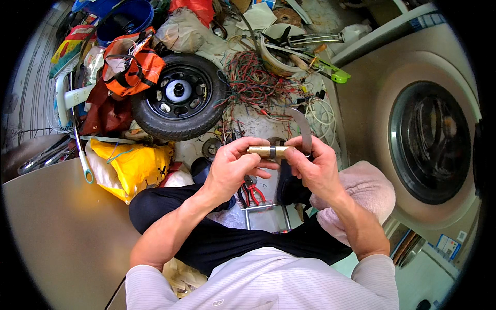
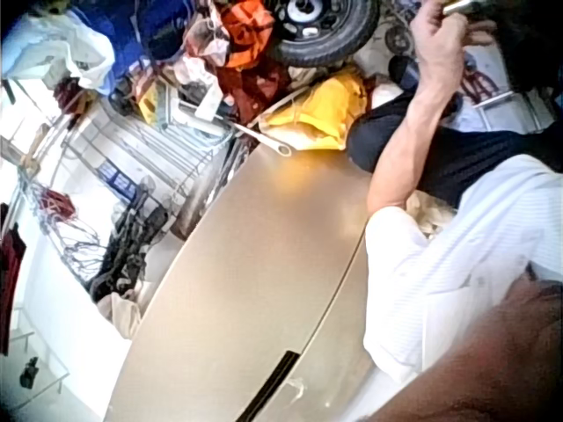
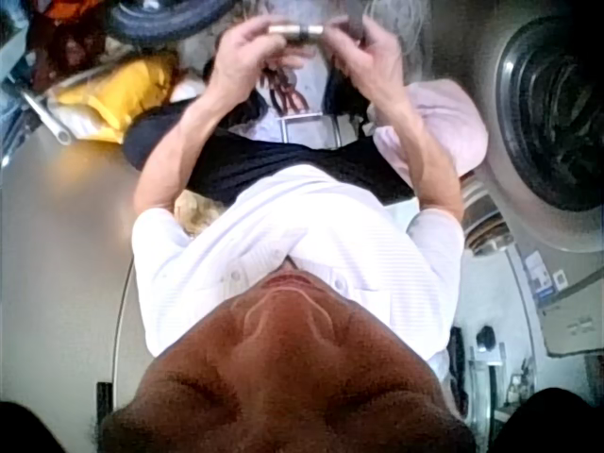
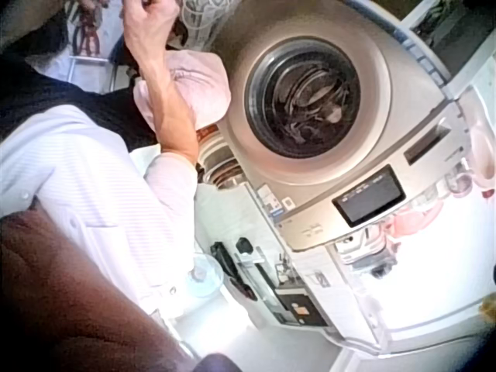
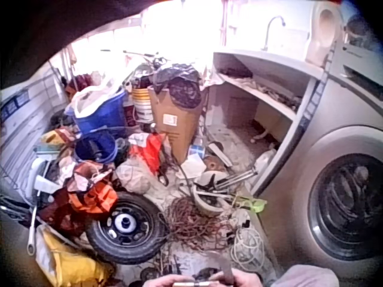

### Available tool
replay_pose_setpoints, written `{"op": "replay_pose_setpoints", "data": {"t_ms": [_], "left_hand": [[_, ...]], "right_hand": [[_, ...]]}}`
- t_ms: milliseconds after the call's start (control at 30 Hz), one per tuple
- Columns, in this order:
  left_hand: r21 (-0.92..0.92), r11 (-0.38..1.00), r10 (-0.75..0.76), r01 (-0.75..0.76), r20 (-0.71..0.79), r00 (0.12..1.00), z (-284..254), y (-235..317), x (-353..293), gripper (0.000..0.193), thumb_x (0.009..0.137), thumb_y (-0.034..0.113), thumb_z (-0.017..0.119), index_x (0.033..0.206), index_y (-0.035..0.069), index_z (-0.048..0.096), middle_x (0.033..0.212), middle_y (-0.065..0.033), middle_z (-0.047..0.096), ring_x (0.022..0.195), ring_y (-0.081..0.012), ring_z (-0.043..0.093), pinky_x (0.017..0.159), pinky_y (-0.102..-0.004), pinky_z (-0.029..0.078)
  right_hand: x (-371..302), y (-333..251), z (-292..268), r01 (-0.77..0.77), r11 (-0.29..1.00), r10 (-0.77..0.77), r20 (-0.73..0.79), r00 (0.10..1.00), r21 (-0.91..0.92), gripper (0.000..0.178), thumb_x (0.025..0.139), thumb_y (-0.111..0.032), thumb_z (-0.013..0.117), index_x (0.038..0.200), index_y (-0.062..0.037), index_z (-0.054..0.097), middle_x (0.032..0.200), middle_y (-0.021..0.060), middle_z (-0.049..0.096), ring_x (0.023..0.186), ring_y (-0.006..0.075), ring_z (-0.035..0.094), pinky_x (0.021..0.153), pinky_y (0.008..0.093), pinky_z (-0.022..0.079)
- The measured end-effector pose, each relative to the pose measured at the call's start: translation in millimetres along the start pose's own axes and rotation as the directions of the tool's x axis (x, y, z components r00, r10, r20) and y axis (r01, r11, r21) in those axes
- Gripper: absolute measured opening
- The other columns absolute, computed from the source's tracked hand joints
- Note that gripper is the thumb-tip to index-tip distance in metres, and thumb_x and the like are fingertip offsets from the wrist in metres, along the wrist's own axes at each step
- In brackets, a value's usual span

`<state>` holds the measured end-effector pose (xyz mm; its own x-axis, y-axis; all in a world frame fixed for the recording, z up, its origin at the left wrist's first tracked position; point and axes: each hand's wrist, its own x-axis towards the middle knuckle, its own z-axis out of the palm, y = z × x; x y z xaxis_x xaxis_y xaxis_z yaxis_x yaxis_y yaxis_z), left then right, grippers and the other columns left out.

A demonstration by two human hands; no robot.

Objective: The person manipulates a lock cylinder by hand and using a knife to remove a piece of tape or adhesive from the cylinder body.

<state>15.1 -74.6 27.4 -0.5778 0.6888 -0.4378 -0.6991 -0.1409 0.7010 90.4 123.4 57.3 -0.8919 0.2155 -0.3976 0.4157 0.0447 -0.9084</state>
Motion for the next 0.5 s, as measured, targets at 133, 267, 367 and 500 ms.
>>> {"op": "replay_pose_setpoints", "data": {"t_ms": [133,267,367,500], "left_hand": [[0.019,0.999,0.04,-0.04,0.02,0.999,-1.0,-1.8,0.2,0.036,0.094,0.005,0.051,0.128,-0.005,0.055,0.12,-0.0184,0.066,0.104,-0.0298,0.07,0.083,-0.038,0.061],[0.031,0.999,0.038,-0.039,0.013,0.999,0.0,-1.0,0.3,0.034,0.094,0.006,0.052,0.127,-0.004,0.056,0.12,-0.0175,0.066,0.105,-0.0286,0.07,0.086,-0.038,0.06],[0.027,0.999,0.025,-0.025,0.001,1.0,-0.5,-2.0,0.7,0.034,0.094,0.006,0.052,0.126,-0.004,0.056,0.12,-0.0174,0.066,0.104,-0.0282,0.07,0.085,-0.0379,0.06],[0.036,0.999,0.011,-0.011,-0.005,1.0,-1.0,-1.0,0.1,0.032,0.094,0.007,0.053,0.125,-0.004,0.057,0.12,-0.0171,0.066,0.105,-0.0278,0.07,0.086,-0.0378,0.06]], "right_hand": [[-2.2,-2.6,0.3,0.008,1.0,-0.008,0.008,1.0,-0.005,0.018,0.094,-0.015,0.068,0.104,-0.0002,0.065,0.075,-0.0007,0.063,0.063,0.005,0.056,0.055,0.0214,0.044],[-2.4,-2.0,-0.8,-0.012,1.0,0.012,0.03,0.999,0.009,0.021,0.093,-0.015,0.068,0.107,-0.0003,0.065,0.078,0.0007,0.064,0.065,0.0061,0.057,0.057,0.0217,0.045],[-2.8,-3.3,-1.8,-0.052,0.999,0.052,0.034,0.998,0.005,0.021,0.094,-0.016,0.068,0.108,0.0,0.064,0.079,0.0013,0.064,0.065,0.0069,0.057,0.058,0.0224,0.045],[-1.7,2.4,-1.7,-0.018,0.999,0.016,0.05,0.999,0.034,0.022,0.094,-0.016,0.067,0.108,0.0006,0.064,0.079,0.0015,0.063,0.065,0.0076,0.057,0.059,0.0235,0.046]]}}
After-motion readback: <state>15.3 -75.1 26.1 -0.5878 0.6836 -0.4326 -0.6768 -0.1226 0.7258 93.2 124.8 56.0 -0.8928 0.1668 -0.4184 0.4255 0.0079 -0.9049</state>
